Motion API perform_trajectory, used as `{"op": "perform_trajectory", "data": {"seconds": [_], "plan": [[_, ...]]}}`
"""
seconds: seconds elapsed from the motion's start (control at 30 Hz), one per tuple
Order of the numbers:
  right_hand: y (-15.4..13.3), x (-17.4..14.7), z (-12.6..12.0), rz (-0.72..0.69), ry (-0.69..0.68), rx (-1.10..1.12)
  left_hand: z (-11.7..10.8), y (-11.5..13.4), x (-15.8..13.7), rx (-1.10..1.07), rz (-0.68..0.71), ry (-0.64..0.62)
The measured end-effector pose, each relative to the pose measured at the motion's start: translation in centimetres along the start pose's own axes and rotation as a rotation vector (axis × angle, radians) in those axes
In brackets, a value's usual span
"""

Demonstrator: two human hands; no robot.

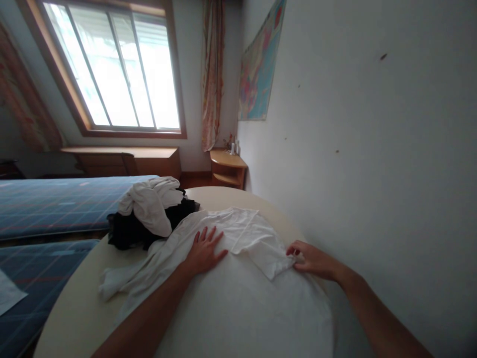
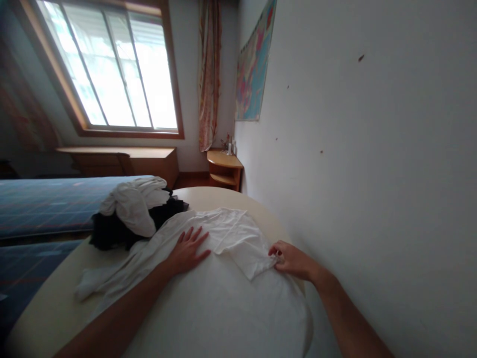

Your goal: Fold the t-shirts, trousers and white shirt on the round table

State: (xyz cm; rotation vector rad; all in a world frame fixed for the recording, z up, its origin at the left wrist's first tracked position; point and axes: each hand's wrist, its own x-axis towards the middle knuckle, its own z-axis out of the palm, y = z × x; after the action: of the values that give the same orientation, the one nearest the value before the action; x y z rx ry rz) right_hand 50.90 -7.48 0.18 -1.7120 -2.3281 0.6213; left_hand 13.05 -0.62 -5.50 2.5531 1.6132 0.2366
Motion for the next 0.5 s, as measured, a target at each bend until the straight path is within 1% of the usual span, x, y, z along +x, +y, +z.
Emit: {"op": "perform_trajectory", "data": {"seconds": [0.17,0.3,0.37,0.43,0.5], "plan": [[0.8,-0.6,0.0,-0.016,0.084,-0.035,-0.4,0.2,-0.2,0.008,-0.003,-0.011],[1.0,-1.2,-0.4,0.098,0.112,-0.134,-0.4,0.2,-0.2,0.007,-0.004,-0.009],[0.7,-1.2,-0.5,0.117,0.102,-0.184,-0.4,0.2,-0.2,0.008,-0.005,-0.011],[0.0,-1.1,-0.5,0.064,0.103,-0.211,-0.3,0.2,-0.2,0.010,-0.009,-0.011],[-0.9,-0.7,-0.3,-0.026,0.106,-0.214,-0.2,0.1,-0.1,0.013,-0.009,-0.009]]}}
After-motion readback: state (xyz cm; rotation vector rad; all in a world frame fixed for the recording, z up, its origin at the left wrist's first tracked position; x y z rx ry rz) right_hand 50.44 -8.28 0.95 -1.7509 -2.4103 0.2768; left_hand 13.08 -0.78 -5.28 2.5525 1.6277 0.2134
